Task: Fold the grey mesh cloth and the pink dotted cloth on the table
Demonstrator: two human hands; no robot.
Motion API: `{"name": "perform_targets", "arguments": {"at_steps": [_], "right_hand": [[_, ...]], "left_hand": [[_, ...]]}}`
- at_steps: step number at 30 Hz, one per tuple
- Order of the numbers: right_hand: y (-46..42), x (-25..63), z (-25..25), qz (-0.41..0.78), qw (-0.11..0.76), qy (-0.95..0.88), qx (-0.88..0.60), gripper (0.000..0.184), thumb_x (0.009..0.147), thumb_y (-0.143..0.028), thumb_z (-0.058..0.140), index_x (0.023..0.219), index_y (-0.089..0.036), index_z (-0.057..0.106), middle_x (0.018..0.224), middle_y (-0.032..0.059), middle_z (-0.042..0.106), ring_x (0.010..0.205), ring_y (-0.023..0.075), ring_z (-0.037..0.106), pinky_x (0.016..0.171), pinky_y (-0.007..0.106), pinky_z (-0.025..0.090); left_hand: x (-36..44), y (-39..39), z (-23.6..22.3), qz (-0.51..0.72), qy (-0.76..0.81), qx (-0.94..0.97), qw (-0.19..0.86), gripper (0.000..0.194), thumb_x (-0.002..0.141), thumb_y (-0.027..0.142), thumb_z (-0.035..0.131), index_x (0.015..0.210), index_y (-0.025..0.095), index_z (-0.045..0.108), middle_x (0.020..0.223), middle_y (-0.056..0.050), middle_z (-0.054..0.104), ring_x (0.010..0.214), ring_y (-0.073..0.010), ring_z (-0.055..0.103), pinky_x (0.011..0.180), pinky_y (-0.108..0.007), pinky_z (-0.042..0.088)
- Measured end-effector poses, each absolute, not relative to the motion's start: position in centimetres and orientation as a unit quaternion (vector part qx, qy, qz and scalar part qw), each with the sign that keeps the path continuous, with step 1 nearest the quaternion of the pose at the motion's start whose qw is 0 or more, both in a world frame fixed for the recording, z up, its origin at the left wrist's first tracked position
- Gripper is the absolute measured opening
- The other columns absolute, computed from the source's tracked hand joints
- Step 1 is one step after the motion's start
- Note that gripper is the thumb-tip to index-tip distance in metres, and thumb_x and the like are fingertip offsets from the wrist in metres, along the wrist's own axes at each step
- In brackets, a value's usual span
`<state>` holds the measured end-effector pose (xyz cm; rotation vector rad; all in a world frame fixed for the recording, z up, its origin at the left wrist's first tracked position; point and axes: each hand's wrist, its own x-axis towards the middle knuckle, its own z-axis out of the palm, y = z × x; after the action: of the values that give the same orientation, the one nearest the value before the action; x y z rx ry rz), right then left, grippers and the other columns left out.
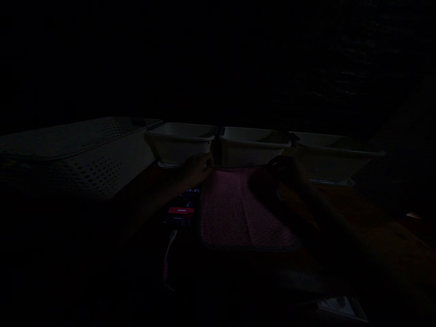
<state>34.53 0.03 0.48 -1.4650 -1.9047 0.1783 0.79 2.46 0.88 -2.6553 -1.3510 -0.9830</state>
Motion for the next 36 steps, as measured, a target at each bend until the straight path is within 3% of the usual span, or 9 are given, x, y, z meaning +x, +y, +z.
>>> {"name": "perform_targets", "arguments": {"at_steps": [4,6,11,16,23,26,29,32,36], "right_hand": [[0.5,34.5,0.2,0.085,0.413,-0.74,-0.525,0.02,0.078,-0.029,0.062,0.088,-0.014,0.07,0.092,0.0118,0.073,0.08,0.0217,0.07,0.069,0.031,0.054],[0.6,34.5,0.3,0.073,0.436,-0.737,-0.512,0.024,0.079,-0.036,0.062,0.083,-0.014,0.069,0.089,0.0121,0.072,0.079,0.023,0.069,0.07,0.034,0.053],[0.3,34.2,0.4,0.048,0.454,-0.729,-0.51,0.026,0.076,-0.038,0.063,0.082,-0.014,0.069,0.085,0.0124,0.072,0.077,0.0251,0.069,0.069,0.037,0.053],[0.3,34.0,0.4,0.047,0.444,-0.732,-0.514,0.021,0.075,-0.034,0.061,0.082,-0.015,0.067,0.085,0.012,0.072,0.076,0.024,0.068,0.066,0.035,0.053],[-0.7,34.4,1.7,-0.012,0.368,-0.76,-0.536,0.012,0.08,-0.028,0.059,0.078,-0.018,0.066,0.086,0.0111,0.072,0.075,0.023,0.068,0.069,0.035,0.053],[-1.0,35.3,2.4,0.017,0.308,-0.818,-0.486,0.014,0.079,-0.031,0.064,0.084,-0.018,0.068,0.093,0.0113,0.072,0.081,0.0232,0.068,0.072,0.035,0.054],[-1.3,36.2,2.8,0.031,0.248,-0.852,-0.46,0.016,0.08,-0.032,0.063,0.085,-0.018,0.068,0.093,0.0115,0.072,0.079,0.0223,0.067,0.07,0.034,0.053],[-1.7,36.5,3.4,0.034,0.214,-0.858,-0.465,0.02,0.081,-0.036,0.062,0.081,-0.017,0.068,0.085,0.0107,0.07,0.07,0.0199,0.064,0.063,0.033,0.051],[-2.9,36.1,4.4,0.122,0.161,-0.879,-0.432,0.029,0.08,-0.045,0.066,0.078,-0.016,0.068,0.078,0.009,0.069,0.067,0.0185,0.063,0.061,0.031,0.051]], "left_hand": [[1.0,2.5,0.6,-0.363,-0.434,-0.812,-0.143,0.005,0.088,0.018,0.053,0.092,0.019,0.053,0.087,-0.001,0.067,0.061,-0.0128,0.063,0.055,-0.023,0.045],[1.1,2.5,0.3,-0.383,-0.428,-0.796,-0.19,0.006,0.088,0.017,0.052,0.094,0.019,0.051,0.086,0.0,0.066,0.06,-0.0122,0.064,0.053,-0.021,0.045],[1.0,3.0,0.1,-0.401,-0.398,-0.82,-0.092,0.014,0.083,0.008,0.055,0.092,0.019,0.053,0.089,-0.001,0.066,0.084,-0.016,0.066,0.069,-0.024,0.047],[0.8,3.2,0.1,-0.386,-0.393,-0.833,-0.048,0.017,0.081,0.008,0.056,0.094,0.019,0.055,0.095,-0.003,0.068,0.089,-0.0173,0.065,0.075,-0.027,0.047],[0.6,2.1,1.5,-0.293,-0.427,-0.855,0.03,0.011,0.082,0.018,0.062,0.092,0.019,0.061,0.093,-0.003,0.067,0.087,-0.0205,0.063,0.07,-0.028,0.044],[0.3,1.5,2.6,-0.227,-0.363,-0.899,0.092,0.008,0.084,0.023,0.063,0.091,0.018,0.062,0.096,-0.005,0.065,0.099,-0.0232,0.059,0.079,-0.031,0.043],[0.3,1.0,3.1,-0.155,-0.28,-0.939,0.127,0.01,0.088,0.028,0.063,0.09,0.018,0.061,0.094,-0.005,0.063,0.093,-0.0216,0.058,0.079,-0.031,0.041],[0.4,0.7,3.1,-0.124,-0.233,-0.957,0.12,0.011,0.087,0.027,0.065,0.091,0.018,0.06,0.095,-0.004,0.063,0.088,-0.0197,0.057,0.078,-0.03,0.039],[0.4,0.0,3.3,-0.09,-0.219,-0.971,0.02,0.012,0.085,0.028,0.066,0.089,0.019,0.06,0.087,-0.001,0.063,0.079,-0.0153,0.058,0.069,-0.025,0.037]]}}
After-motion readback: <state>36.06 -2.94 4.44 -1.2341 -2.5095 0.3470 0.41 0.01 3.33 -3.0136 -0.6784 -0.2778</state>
